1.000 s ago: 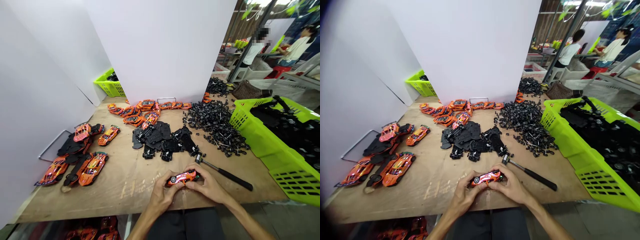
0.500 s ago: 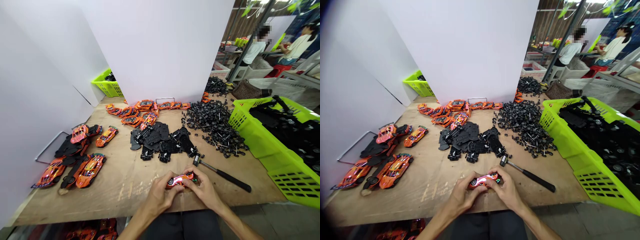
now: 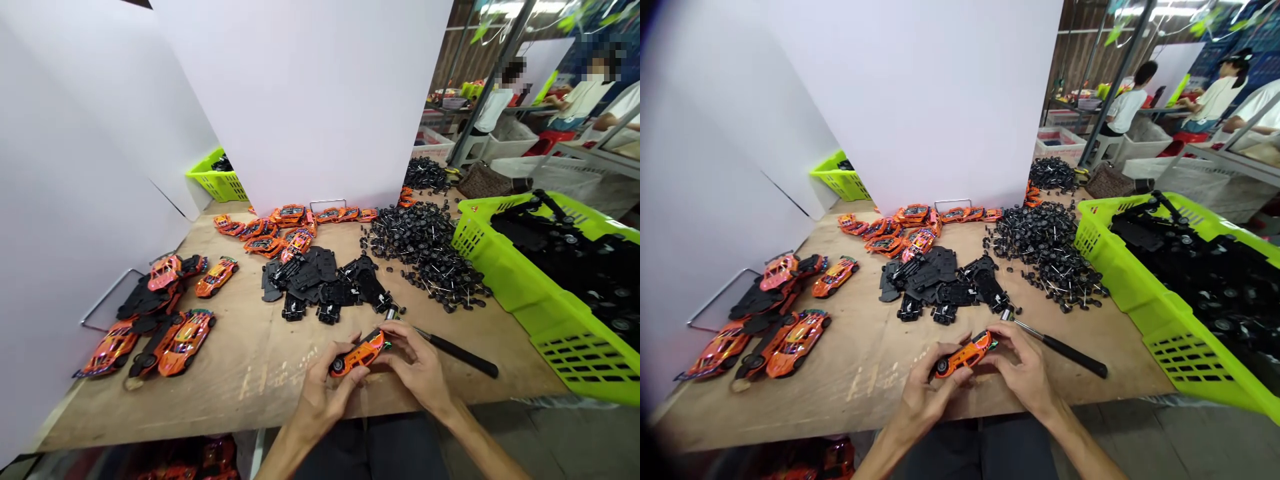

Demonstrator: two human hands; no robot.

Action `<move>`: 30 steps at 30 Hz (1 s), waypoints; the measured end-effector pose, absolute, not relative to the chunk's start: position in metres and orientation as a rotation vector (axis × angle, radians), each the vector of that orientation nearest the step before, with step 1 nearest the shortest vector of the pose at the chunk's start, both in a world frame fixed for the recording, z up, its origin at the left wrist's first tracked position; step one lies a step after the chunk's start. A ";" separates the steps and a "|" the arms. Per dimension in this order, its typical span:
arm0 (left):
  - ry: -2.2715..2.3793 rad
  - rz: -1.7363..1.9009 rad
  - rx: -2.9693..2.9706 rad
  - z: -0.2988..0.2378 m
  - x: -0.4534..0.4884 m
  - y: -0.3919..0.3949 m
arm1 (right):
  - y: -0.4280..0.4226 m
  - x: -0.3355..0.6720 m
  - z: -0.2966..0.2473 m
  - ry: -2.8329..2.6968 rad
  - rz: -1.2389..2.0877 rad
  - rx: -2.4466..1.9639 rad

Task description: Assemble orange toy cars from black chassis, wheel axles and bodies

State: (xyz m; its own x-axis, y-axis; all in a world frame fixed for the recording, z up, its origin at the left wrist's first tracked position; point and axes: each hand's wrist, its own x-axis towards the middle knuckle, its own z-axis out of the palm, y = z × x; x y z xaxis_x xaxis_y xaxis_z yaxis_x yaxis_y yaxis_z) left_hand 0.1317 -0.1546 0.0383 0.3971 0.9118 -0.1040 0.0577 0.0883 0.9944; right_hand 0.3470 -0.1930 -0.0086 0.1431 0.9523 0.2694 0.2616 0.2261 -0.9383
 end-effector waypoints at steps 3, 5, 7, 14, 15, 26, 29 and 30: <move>0.922 0.763 1.378 0.047 0.131 -0.157 | -0.192 0.349 -0.002 -1.418 0.718 -1.250; 0.905 0.714 1.368 0.050 0.132 -0.158 | -0.195 0.349 0.001 -1.513 0.659 -1.239; 0.911 0.678 1.299 0.049 0.134 -0.161 | -0.198 0.347 0.004 -1.633 0.610 -1.201; 0.991 0.714 1.109 0.028 0.139 -0.169 | -0.199 0.342 0.019 -1.735 0.597 -1.158; 1.001 0.732 1.103 0.024 0.140 -0.169 | -0.197 0.341 0.022 -1.729 0.597 -1.147; 1.077 0.895 1.166 0.014 0.139 -0.146 | -0.187 0.339 0.044 -1.984 0.379 -0.956; 1.035 0.911 1.090 0.017 0.140 -0.137 | -0.188 0.340 0.047 -2.042 0.293 -0.938; 1.033 0.925 1.071 0.017 0.140 -0.135 | -0.189 0.340 0.049 -2.057 0.265 -0.938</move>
